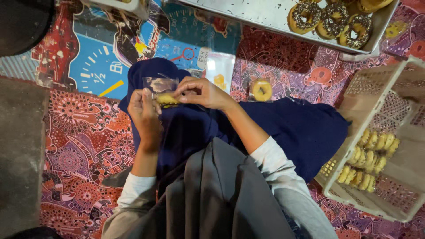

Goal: The person sits on a patterned floor mat and repeatedly picks donuts from a metal tray, places each donut into a small clear plastic bag, and then places the sealed bag into a white plastic crate. The person handles donuts with and without toppings.

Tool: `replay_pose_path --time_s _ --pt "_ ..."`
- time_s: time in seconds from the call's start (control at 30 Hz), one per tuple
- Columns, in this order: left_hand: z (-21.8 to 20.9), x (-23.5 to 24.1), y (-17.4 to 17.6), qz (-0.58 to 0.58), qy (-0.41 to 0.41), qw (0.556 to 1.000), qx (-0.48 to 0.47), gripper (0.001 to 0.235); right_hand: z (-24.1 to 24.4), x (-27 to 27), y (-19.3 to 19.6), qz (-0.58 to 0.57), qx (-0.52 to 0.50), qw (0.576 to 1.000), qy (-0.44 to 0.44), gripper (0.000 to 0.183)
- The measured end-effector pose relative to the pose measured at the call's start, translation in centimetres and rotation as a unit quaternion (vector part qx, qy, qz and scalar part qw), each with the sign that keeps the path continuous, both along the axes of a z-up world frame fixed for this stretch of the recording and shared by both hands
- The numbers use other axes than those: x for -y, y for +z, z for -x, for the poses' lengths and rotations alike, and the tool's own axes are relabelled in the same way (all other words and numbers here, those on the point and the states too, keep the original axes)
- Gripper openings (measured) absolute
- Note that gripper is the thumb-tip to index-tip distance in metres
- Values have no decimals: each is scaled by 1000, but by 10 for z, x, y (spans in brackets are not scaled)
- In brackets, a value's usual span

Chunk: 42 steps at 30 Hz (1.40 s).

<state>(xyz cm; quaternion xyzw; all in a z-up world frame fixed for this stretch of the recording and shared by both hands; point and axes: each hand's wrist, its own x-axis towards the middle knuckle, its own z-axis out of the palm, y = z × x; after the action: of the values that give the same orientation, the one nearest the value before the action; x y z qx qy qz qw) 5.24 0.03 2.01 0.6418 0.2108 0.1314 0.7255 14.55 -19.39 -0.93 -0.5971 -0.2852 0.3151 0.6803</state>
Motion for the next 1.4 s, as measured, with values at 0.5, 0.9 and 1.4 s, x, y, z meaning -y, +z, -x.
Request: replay_pose_path --time_s 0.5,0.9,1.4 --pt "9 -17 -3 -56 38 996 -51 31 37 -22 -21 -120 -205 971 -29 26" --pt "15 -12 -48 -5 27 999 -31 23 38 -31 -68 54 -254 959 -110 20" --pt "27 -4 -21 -244 -4 967 -75 21 67 -24 -74 104 -6 968 -228 12"
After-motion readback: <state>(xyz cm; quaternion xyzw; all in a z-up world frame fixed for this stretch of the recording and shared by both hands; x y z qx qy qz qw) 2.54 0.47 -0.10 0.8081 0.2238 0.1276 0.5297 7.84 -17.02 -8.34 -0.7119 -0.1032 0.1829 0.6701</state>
